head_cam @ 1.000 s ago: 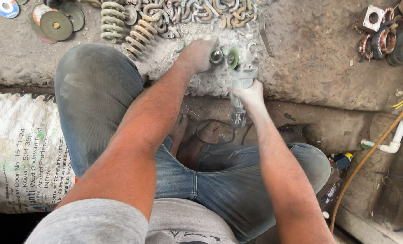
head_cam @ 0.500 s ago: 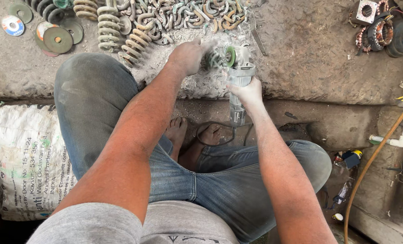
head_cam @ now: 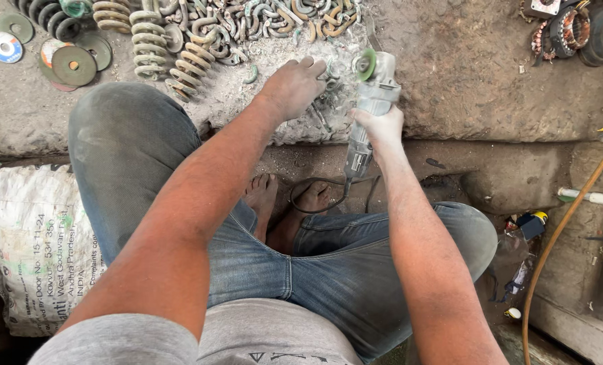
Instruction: The person wraps a yellow hose with electrical tape, then walks to a work area and sits on the floor. They use an angle grinder to grind a small metal part, repeatedly repositioning it to smooth the surface.
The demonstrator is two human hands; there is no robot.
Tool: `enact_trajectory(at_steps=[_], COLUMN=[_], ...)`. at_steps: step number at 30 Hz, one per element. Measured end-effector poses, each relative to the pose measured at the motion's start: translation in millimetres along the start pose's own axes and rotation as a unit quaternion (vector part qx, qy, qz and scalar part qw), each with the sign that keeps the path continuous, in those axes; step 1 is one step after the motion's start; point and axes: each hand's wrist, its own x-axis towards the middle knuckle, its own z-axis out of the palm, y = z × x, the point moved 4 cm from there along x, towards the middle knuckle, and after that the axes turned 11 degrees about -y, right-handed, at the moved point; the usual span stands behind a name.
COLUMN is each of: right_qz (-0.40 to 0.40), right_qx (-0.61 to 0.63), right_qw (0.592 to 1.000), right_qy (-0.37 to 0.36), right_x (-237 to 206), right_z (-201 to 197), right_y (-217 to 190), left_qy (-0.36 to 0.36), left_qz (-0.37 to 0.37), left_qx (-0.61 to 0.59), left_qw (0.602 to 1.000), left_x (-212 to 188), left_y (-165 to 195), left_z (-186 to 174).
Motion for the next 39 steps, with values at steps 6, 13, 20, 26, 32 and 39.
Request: enact_trajectory(at_steps=[6,13,20,26,32,39], right_qz=[-0.017,0.033,0.031,0.063,0.053,0.042], right_qx=[0.017,-0.04,-0.013,-0.052,-0.077,-0.079], right_qw=[1.0,0.997,0.986,0.983,0.982,0.983], right_qy=[-0.01,-0.063,-0.166,-0.167,-0.164,-0.159], right_x=[-4.1,-4.0,-14.8,-13.1,-10.5,-5.9], right_z=[0.5,21.9,45.3,48.9,53.7,56.0], right_y=[0.7,2.8,4.8,1.2,2.4,5.9], left_qy=[-0.038,-0.023,-0.007,-0.025,-0.035,-0.015], left_qz=[-0.094,-0.124,-0.122,-0.119,-0.109,-0.11], left_qx=[-0.08,-0.172,-0.262,-0.29,-0.279,-0.266], left_qw=[0.992,0.977,0.957,0.949,0.953,0.958], left_x=[-6.8,1.8,19.0,19.6,17.7,14.4], left_y=[-32.3,-49.0,-55.2,-57.4,-57.9,-57.9], left_z=[-0.4,23.5,42.8,39.7,34.5,33.4])
